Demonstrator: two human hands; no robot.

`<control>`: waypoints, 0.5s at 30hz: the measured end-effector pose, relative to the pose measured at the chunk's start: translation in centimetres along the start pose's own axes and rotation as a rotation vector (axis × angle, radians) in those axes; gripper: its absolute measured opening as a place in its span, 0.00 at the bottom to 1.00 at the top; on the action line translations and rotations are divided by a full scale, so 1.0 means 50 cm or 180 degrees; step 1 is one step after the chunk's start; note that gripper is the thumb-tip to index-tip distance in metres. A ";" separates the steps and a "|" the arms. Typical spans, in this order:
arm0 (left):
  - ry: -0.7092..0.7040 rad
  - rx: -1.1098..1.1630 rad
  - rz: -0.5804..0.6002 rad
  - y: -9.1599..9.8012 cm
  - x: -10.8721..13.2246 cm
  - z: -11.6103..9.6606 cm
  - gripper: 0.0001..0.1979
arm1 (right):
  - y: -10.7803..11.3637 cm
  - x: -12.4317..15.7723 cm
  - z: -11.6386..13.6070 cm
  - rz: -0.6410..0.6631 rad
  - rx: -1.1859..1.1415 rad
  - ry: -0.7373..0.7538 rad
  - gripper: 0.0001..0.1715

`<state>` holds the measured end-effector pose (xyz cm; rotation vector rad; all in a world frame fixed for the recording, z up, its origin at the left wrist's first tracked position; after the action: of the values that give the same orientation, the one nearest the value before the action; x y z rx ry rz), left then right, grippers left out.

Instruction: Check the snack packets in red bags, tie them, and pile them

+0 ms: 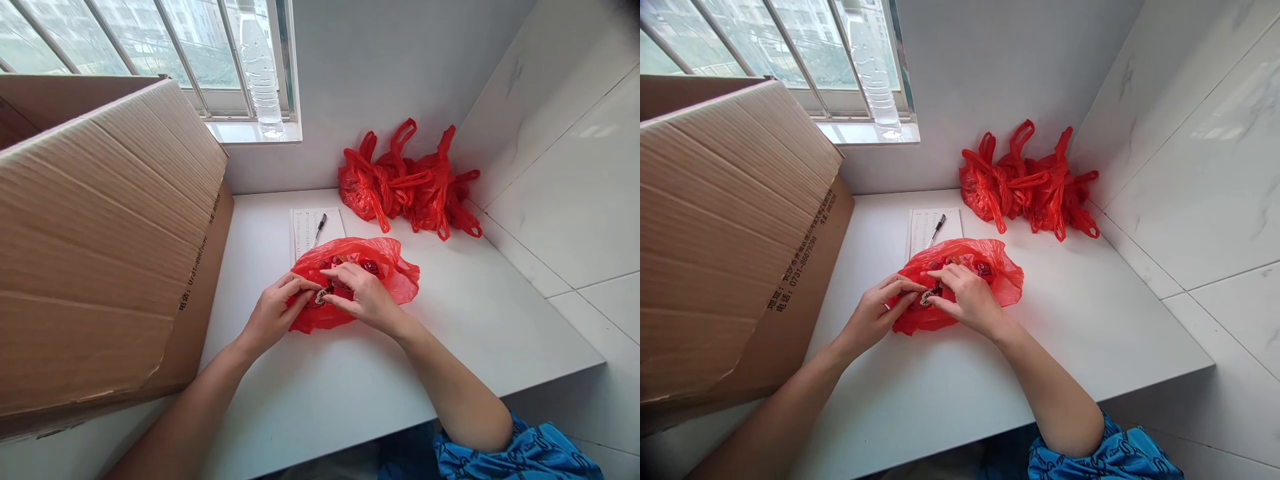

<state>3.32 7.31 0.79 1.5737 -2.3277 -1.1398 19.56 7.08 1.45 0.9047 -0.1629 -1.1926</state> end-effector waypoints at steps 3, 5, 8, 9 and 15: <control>-0.0092 0.0018 -0.0122 0.004 0.002 -0.006 0.12 | -0.002 0.003 0.003 0.0147 -0.0070 -0.0016 0.16; -0.0172 0.0025 -0.0181 0.004 0.004 -0.010 0.11 | -0.007 0.004 0.002 0.0231 -0.0120 -0.0048 0.11; -0.0329 -0.0075 -0.0403 0.012 0.006 -0.017 0.11 | -0.013 0.001 -0.005 0.0245 -0.0105 -0.0193 0.08; -0.0356 -0.0167 -0.0539 0.018 0.007 -0.019 0.11 | -0.010 0.000 -0.007 0.0174 -0.0062 -0.0256 0.08; 0.0286 -0.0808 -0.0968 0.067 0.016 -0.005 0.18 | 0.087 0.026 0.034 -0.0593 -0.0016 -0.0110 0.13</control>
<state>0.56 7.14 2.82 1.8757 -1.8449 -1.3313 22.32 5.41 5.07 0.9100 -0.1051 -1.3813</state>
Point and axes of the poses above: each hand's wrist, its own x-axis away from the middle knuckle, its own y-axis out of the back of the hand, z = x × y, the point moved 7 cm from there along -x, towards the middle knuckle, and after that the axes turned 1 degree about -y, right-handed, at the moved point
